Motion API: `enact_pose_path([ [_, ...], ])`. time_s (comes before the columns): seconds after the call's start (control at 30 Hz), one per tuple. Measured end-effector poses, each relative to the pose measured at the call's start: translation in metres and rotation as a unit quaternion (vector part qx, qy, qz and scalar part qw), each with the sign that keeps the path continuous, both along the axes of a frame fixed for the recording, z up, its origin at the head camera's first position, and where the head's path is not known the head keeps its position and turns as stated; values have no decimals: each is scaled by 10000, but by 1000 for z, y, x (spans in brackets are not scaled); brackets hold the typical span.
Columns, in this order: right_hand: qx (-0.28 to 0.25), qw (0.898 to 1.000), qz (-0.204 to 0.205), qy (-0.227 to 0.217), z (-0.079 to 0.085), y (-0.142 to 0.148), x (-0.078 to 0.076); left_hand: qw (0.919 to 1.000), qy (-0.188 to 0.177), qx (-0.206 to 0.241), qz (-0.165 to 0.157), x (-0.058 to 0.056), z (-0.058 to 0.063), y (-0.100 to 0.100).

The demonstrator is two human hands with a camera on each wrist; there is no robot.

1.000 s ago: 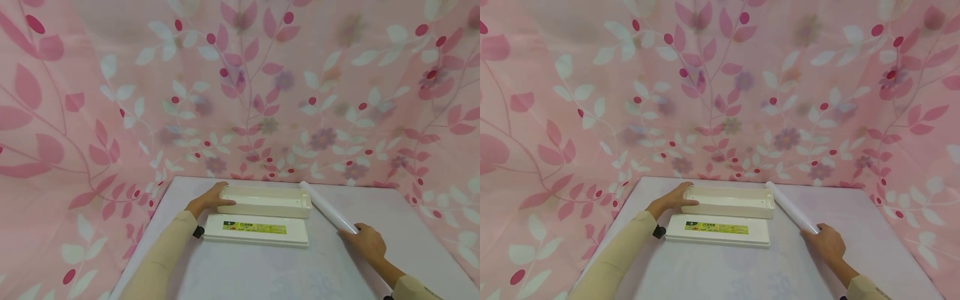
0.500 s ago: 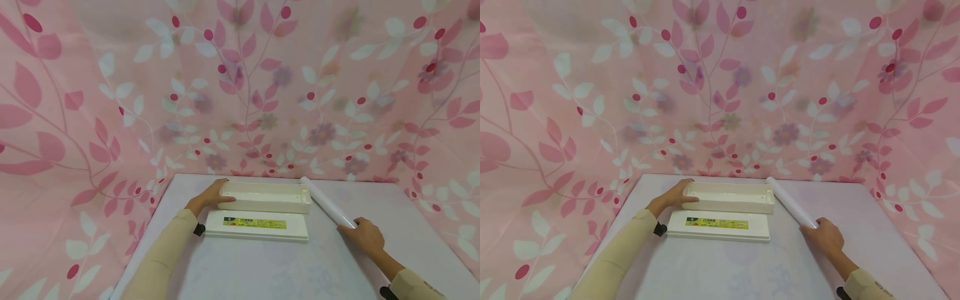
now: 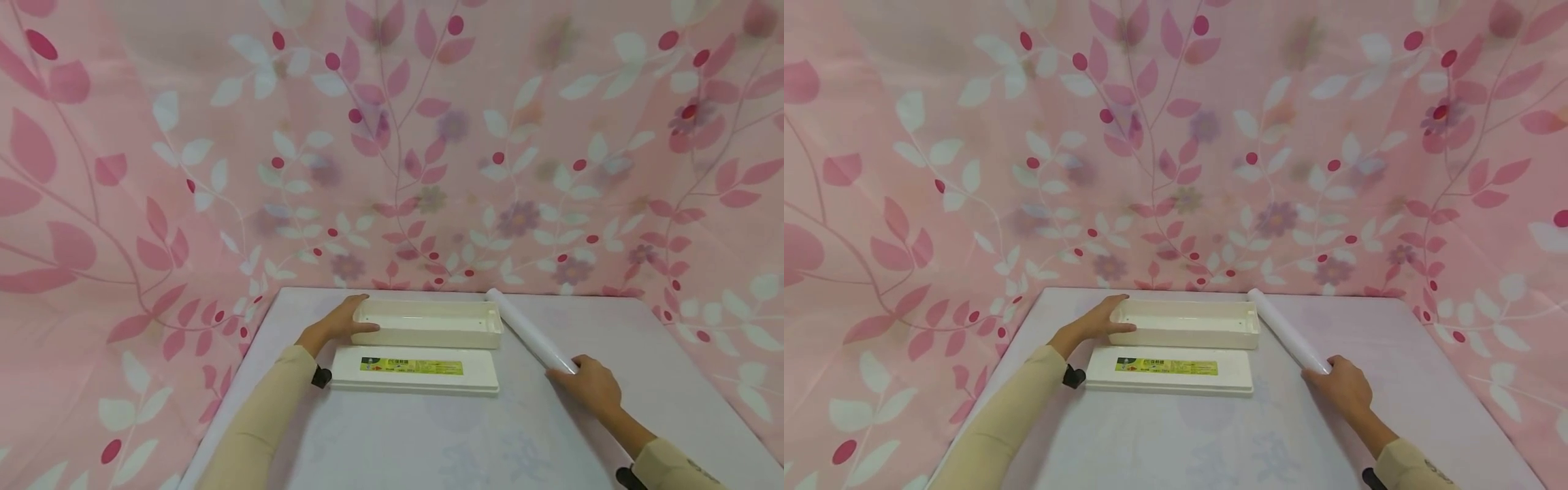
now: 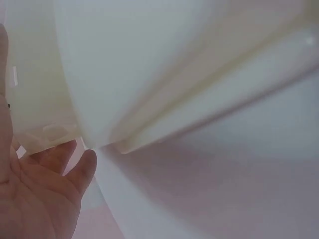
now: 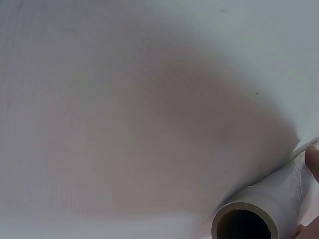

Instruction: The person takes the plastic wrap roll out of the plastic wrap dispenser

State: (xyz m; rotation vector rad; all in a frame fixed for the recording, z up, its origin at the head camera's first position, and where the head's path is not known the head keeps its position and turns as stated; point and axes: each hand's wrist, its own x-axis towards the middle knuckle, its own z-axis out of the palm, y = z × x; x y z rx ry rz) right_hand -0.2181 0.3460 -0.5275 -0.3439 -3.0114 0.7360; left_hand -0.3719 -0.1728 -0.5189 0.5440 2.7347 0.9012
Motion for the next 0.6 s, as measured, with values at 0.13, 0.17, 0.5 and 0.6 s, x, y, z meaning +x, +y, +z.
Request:
enact_pose_path([
  [0.13, 45, 10000, 1, 41, -1, -2, 1, 10000, -54, 30, -10, -1, -1, -1],
  [0.17, 60, 10000, 4, 62, -1, -2, 2, 10000, -69, 28, -18, -1, -1, -2],
  [0.5, 345, 9985, 403, 154, -4, -6, -1, 9989, -318, 62, 337, 9, -4, -9],
  [0.6, 426, 9982, 411, -16, -3, -5, -2, 9990, -239, 71, 368, 12, -3, -12],
])
